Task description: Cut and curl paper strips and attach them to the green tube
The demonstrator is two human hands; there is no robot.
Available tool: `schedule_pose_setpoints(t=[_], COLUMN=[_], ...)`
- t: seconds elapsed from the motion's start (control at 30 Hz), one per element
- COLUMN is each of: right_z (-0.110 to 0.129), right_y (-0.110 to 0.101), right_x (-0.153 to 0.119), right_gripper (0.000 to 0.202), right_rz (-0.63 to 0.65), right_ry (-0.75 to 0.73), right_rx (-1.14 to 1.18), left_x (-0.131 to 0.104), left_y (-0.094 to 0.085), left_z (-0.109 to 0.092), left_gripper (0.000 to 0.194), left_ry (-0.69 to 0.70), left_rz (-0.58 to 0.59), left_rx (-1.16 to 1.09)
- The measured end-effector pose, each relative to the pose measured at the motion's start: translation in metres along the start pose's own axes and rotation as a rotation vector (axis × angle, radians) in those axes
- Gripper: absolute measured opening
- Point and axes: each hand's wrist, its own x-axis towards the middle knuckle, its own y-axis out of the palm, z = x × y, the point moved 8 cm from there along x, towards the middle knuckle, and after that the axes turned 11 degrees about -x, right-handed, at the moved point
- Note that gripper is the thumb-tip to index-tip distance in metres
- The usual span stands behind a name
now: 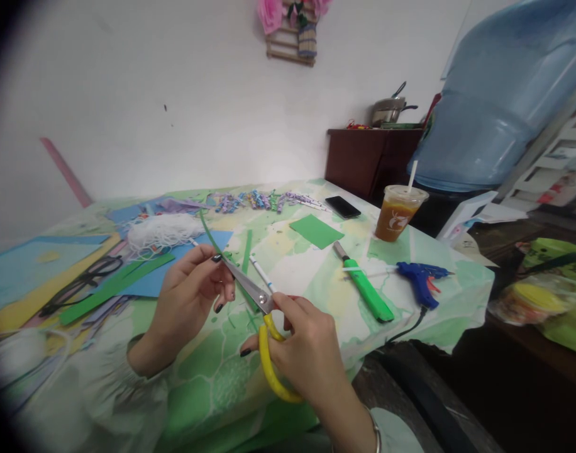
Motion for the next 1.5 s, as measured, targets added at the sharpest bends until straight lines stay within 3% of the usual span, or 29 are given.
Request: schedule_pose_setpoints(t=[0.37, 0.63, 1.17, 1.5], right_z=[0.0014, 0.0008, 0.0020, 0.0071], right_y=[-0.0025, -0.0020, -0.0013, -0.0037], right_x=[0.0025, 0.0032, 0.0031, 0.0070], right_gripper=[0.050, 0.032, 0.037, 0.031], right_rz=[0.002, 0.002, -0.046, -0.007], right_ry=[0.024, 0.023, 0.019, 0.017], right_rx=[0.002, 0.031, 0.031, 0.005], left_x=[-0.0010, -0.0018, -0.0034, -0.0041], left_y=[0.0019, 0.0018, 0.0013, 0.0031], left_z=[0.0022, 0.0026, 0.0066, 0.0101], left_gripper=[0.010, 0.009, 0.012, 0.014], left_ry=[0.005, 0.016, -0.005, -0.046], left_rz=[0.025, 0.039, 0.044, 0.054], left_rx=[0.036, 0.041, 0.038, 0.041])
